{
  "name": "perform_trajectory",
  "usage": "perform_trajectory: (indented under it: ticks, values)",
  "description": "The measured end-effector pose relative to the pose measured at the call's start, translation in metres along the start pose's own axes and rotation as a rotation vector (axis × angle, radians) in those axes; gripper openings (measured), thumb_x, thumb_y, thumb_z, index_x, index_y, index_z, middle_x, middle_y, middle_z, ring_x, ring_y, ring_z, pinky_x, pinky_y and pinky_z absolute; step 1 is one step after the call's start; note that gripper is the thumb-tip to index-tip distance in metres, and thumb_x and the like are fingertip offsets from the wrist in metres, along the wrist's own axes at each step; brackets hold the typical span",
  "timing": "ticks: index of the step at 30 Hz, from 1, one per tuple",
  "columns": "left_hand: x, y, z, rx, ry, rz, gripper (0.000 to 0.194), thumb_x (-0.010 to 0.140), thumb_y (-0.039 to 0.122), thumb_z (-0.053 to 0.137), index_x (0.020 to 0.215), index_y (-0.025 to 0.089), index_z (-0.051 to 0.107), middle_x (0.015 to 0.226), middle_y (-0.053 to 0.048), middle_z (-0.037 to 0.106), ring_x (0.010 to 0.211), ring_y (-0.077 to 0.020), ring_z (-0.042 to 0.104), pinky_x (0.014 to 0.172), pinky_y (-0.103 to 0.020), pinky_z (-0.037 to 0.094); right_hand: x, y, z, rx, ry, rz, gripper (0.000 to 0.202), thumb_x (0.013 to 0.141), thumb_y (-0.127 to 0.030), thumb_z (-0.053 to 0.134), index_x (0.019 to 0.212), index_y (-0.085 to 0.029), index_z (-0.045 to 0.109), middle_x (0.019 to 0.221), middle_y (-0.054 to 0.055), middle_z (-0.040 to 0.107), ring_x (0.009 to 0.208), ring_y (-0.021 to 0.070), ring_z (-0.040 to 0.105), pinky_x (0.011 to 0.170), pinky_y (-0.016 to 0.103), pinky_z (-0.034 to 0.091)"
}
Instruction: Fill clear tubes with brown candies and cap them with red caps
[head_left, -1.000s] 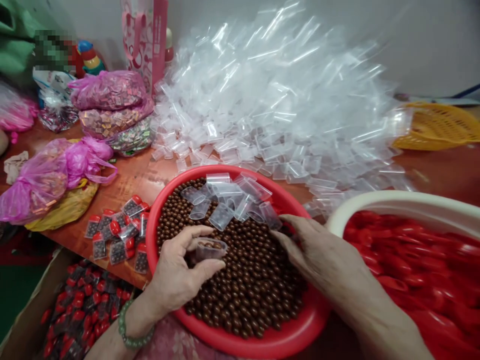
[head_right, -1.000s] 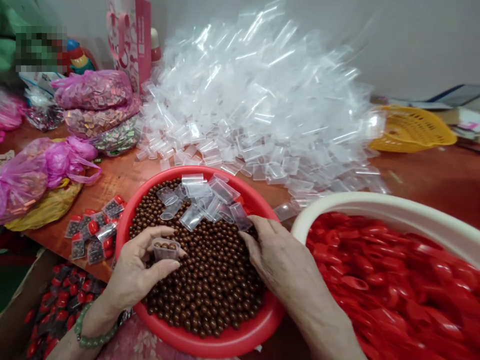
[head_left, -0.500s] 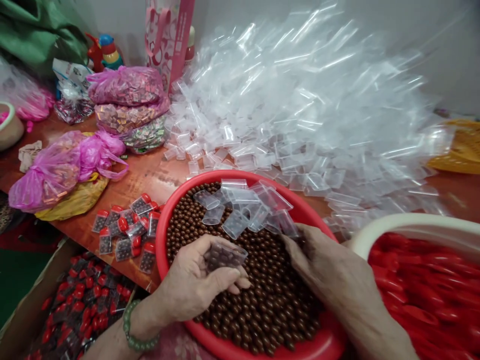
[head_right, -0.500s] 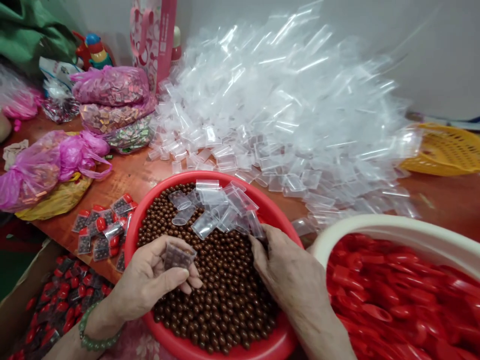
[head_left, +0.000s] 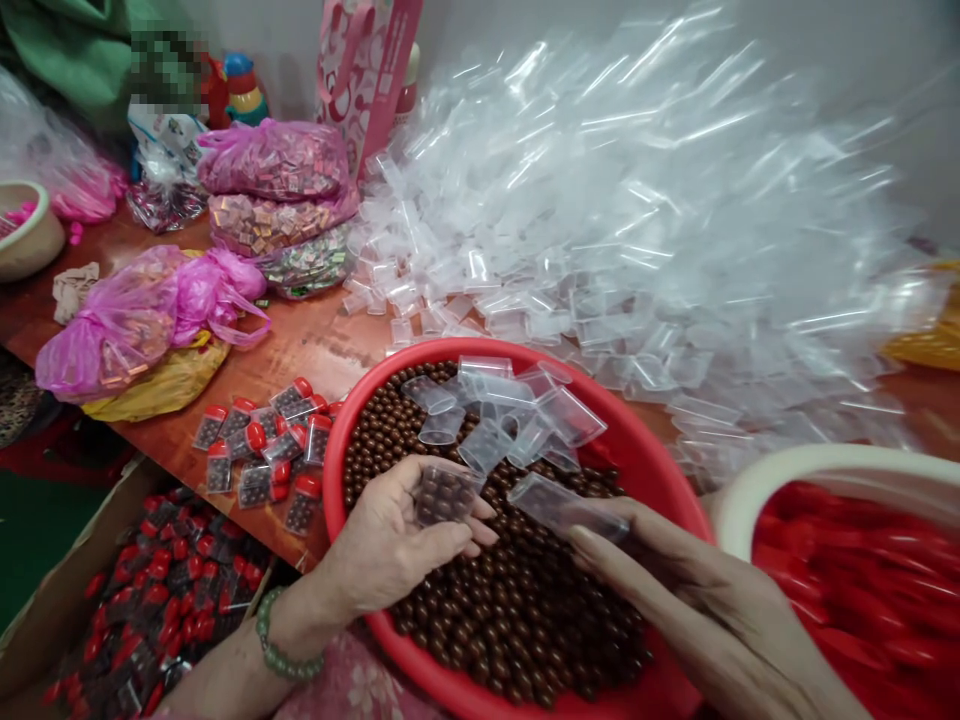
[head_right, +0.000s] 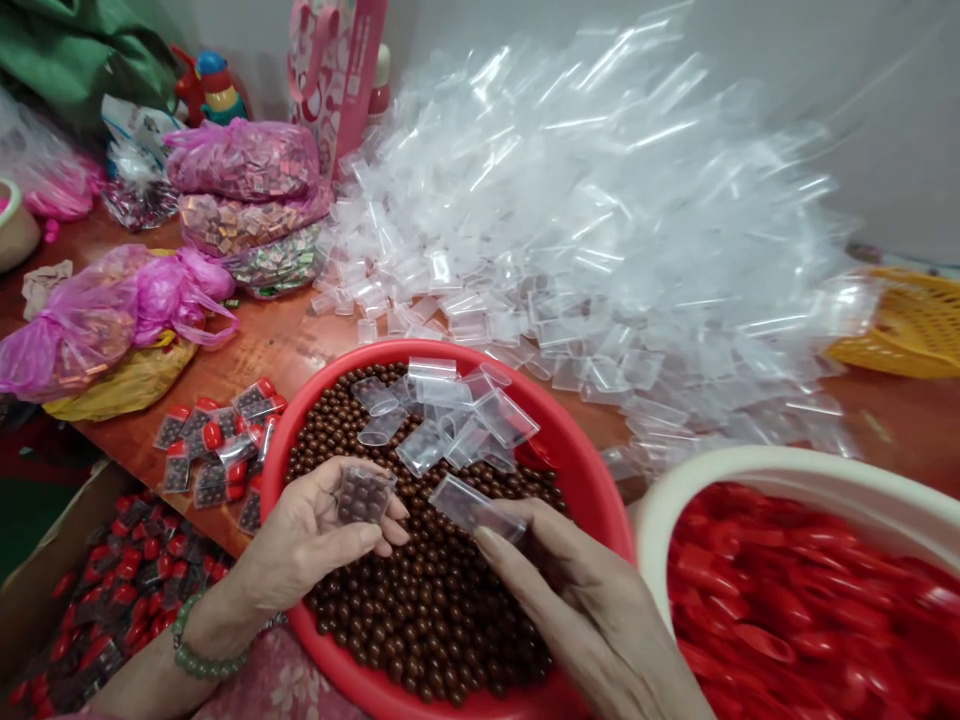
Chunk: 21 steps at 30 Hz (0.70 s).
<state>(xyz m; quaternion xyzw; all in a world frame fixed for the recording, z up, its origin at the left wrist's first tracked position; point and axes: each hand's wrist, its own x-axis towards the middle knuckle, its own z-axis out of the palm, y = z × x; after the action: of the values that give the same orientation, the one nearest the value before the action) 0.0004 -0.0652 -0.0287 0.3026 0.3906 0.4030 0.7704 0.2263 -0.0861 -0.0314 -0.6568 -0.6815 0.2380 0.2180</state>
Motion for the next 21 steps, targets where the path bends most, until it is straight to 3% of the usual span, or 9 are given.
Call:
perform_trajectory:
  ticks: [5,7,11,16,21]
  values:
    - [-0.009,-0.003,-0.004,0.181,0.029,0.046,0.034,0.083,0.027,0.073,0.111,0.018,0.056,0.102,-0.006,0.071,0.090,-0.0143,0.071,0.082,-0.025,0.055,0.012,-0.012,0.009,0.294,-0.096,0.058,0.025,0.091,-0.042,0.054,0.097,-0.023,0.069,0.086,0.007,0.074,0.076,0.0242,0.071,0.066,0.033,0.059]
    - [-0.011,-0.006,-0.008,0.256,0.054,0.065,0.031,0.088,0.030,0.069,0.115,0.019,0.056,0.105,-0.005,0.071,0.092,-0.0140,0.071,0.084,-0.025,0.055,0.018,-0.012,0.016,0.307,-0.016,0.045,0.024,0.091,-0.039,0.055,0.101,-0.021,0.067,0.087,0.006,0.074,0.075,0.0204,0.069,0.069,0.031,0.058]
    - [-0.009,-0.010,-0.015,0.328,0.050,0.083,0.029,0.091,0.035,0.065,0.114,0.020,0.056,0.102,-0.005,0.071,0.090,-0.0143,0.070,0.084,-0.025,0.056,0.027,0.002,0.016,0.223,0.147,0.047,0.036,0.092,-0.035,0.053,0.123,-0.017,0.059,0.094,0.008,0.073,0.080,0.0187,0.069,0.076,0.031,0.057]
    - [-0.009,-0.010,-0.013,0.359,0.065,0.093,0.028,0.091,0.037,0.065,0.113,0.019,0.060,0.100,-0.006,0.071,0.090,-0.0155,0.069,0.083,-0.026,0.057,0.032,0.034,-0.015,0.000,0.253,0.048,0.025,0.091,-0.031,0.050,0.105,-0.017,0.066,0.092,0.010,0.073,0.079,0.0222,0.069,0.077,0.036,0.055]
    - [-0.012,-0.009,-0.002,0.370,0.140,0.052,0.028,0.088,0.039,0.068,0.106,0.019,0.064,0.094,-0.005,0.071,0.086,-0.0159,0.068,0.082,-0.025,0.056,0.046,0.052,-0.032,-0.247,0.187,-0.001,0.021,0.091,-0.027,0.051,0.100,-0.018,0.068,0.089,0.009,0.071,0.079,0.0211,0.065,0.075,0.032,0.051]
